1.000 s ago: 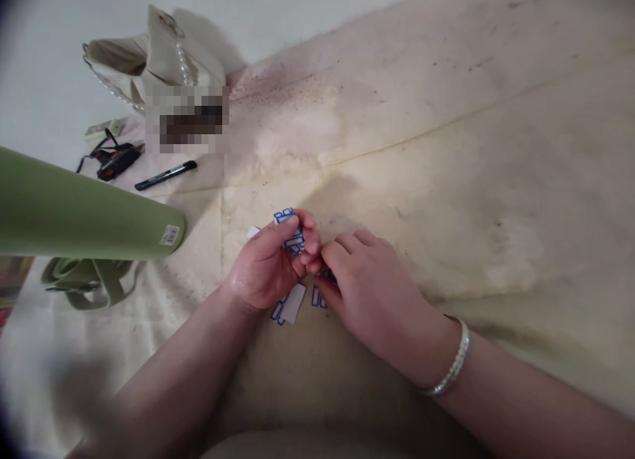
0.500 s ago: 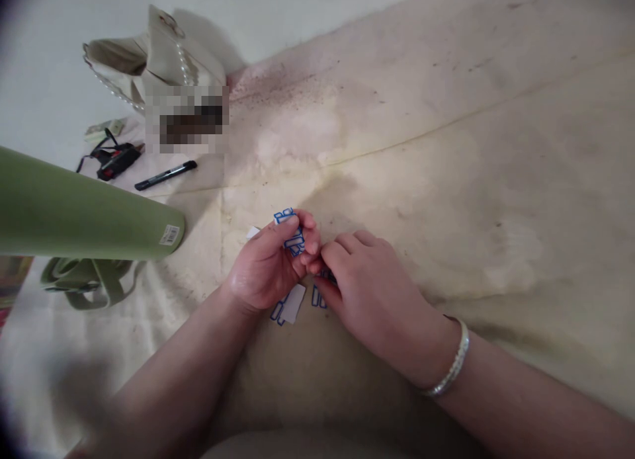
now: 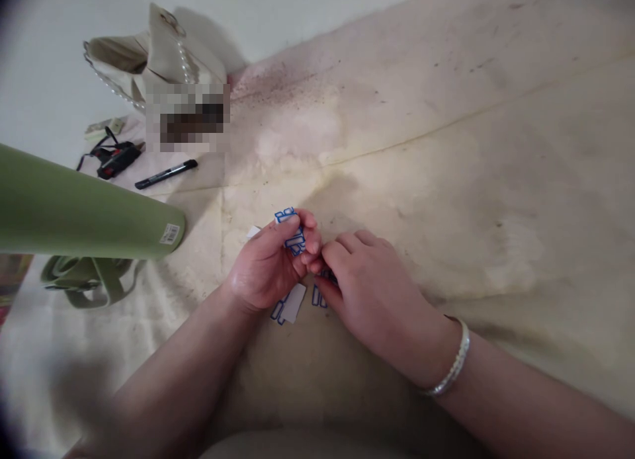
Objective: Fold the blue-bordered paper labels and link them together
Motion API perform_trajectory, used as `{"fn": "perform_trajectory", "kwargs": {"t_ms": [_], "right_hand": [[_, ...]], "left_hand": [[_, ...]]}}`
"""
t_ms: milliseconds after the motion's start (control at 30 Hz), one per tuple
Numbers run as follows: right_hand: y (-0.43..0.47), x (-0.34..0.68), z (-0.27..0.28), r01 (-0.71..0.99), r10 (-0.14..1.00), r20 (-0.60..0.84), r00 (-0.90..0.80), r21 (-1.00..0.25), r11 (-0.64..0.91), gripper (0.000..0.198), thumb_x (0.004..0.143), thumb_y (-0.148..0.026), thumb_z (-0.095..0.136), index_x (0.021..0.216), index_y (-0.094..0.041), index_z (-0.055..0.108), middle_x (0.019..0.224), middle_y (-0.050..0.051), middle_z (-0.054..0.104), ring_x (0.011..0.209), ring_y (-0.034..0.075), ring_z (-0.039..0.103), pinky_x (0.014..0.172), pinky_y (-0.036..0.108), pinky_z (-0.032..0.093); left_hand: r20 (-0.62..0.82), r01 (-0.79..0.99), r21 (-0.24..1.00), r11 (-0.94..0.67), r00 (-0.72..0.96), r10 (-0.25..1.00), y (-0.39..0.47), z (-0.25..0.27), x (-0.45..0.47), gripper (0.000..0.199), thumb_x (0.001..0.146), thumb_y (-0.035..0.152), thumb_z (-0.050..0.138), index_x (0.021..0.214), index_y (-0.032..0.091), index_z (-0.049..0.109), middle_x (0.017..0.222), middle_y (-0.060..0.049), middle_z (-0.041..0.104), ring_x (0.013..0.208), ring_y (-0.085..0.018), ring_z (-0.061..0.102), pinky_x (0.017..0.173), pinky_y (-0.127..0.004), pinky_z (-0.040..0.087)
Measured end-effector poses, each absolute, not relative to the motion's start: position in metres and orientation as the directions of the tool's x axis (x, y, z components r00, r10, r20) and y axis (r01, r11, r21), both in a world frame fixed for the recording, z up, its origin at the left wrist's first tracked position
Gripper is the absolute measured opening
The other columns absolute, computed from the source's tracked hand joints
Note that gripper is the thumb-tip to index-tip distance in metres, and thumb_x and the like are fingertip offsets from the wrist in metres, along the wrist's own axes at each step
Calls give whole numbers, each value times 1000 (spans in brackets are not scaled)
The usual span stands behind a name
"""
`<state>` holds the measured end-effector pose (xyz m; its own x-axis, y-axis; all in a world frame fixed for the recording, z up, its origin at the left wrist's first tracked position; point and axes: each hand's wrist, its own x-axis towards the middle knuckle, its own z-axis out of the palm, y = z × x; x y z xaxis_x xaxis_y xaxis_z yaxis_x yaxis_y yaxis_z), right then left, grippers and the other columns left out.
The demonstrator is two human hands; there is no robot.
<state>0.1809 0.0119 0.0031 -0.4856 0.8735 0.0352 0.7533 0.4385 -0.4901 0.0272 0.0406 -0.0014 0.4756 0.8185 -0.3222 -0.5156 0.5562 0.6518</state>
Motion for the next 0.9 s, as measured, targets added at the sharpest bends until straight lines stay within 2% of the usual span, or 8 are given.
{"fn": "perform_trajectory", "kwargs": {"t_ms": [900], "right_hand": [[12, 182, 2, 758, 872, 45, -488, -474, 449, 12, 84, -27, 55, 88, -17, 59, 84, 7, 62, 81, 24, 53, 72, 40, 43]], "left_hand": [[-319, -521, 653, 550, 469, 824, 40, -2, 28, 17, 89, 27, 45, 87, 15, 57, 67, -1, 55, 55, -10, 49, 57, -25, 46]]}}
